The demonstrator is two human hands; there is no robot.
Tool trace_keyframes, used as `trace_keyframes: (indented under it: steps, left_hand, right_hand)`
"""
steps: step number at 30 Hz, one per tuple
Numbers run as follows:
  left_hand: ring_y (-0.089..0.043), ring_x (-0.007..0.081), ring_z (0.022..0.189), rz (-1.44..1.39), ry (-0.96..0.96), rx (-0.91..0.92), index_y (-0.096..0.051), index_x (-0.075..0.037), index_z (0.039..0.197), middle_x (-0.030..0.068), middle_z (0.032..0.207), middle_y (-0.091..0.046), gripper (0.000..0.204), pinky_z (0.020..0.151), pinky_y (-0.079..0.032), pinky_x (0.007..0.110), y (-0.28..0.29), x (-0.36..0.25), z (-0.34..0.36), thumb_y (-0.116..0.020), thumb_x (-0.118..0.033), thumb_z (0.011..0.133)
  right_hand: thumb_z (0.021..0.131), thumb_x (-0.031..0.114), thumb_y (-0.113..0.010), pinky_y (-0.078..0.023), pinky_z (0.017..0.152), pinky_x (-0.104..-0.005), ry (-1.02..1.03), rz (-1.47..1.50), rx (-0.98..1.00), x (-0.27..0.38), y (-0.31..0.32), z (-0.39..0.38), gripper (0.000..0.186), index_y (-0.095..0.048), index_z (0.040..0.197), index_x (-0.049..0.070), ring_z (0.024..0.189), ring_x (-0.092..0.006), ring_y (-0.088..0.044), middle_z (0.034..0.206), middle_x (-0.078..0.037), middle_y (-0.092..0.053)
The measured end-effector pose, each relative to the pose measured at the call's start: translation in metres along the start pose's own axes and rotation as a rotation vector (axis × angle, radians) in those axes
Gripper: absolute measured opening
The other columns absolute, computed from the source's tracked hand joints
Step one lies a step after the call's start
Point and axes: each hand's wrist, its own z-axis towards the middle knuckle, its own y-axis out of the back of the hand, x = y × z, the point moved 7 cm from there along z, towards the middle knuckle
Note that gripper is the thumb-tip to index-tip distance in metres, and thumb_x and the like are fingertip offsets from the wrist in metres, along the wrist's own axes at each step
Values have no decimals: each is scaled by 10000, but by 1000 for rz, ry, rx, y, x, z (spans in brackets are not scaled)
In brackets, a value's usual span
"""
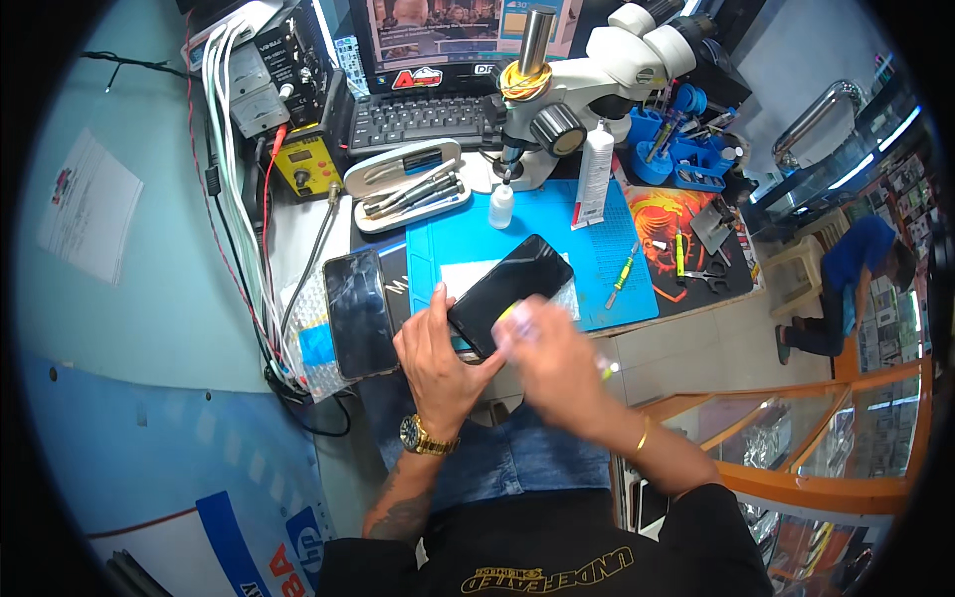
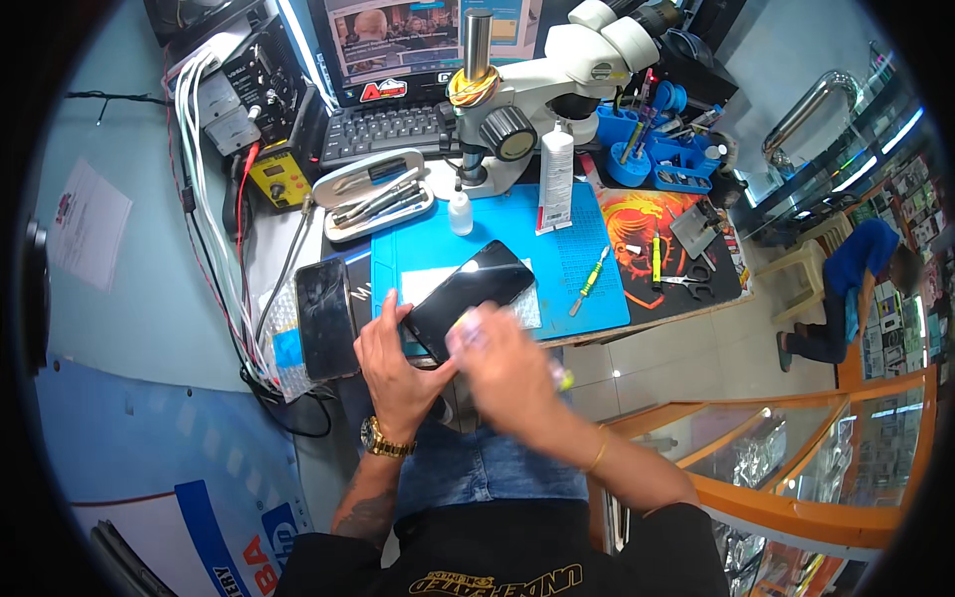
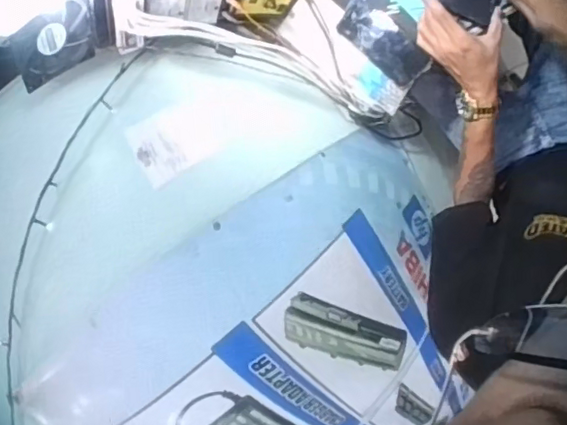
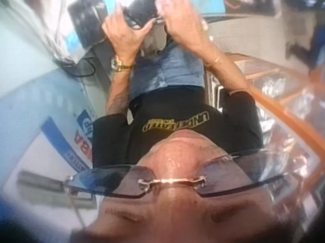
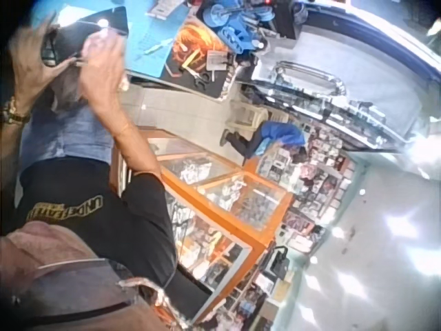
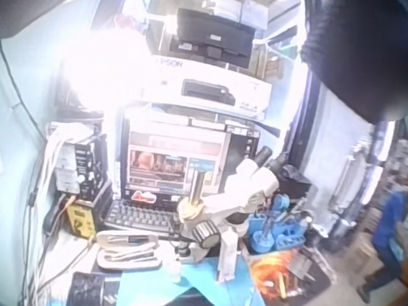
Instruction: The person replaces a component on a mobile phone by removing the back cover with a tool, wiping the internal surfaces with a cloth, and applying adhesive from a tube.
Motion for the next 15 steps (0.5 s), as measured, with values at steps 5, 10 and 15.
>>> trace_keyframes:
  steps: [5,10,15]
  left_hand:
    - [-598,286,1033,-24,12,-46,-473,-8,1445,93,1134,-662,1053,942,-416,445,8,4,0,-949,-412,597]
    - [-608,273,1058,2,-4,-62,-463,-14,1442,91,1150,-677,1046,947,-419,444,2,9,-5,-957,-374,594]
    - [-615,277,1054,23,-38,-80,-466,-15,1438,94,1168,-680,1020,955,-416,455,-5,12,-6,-934,-425,629]
  right_hand:
    - [951,161,-595,-542,783,-493,-219,-62,-8,-72,10,23,263,-684,1177,60,1023,-382,-569,1231,-217,-574]
    - [973,241,-628,-525,805,-489,64,23,36,-2,3,11,220,-676,1081,56,1042,-383,-597,1064,-185,-638]
    - [917,205,-680,-520,829,-492,142,146,46,32,0,7,235,-684,1079,36,1057,-384,-589,1139,-215,-595]
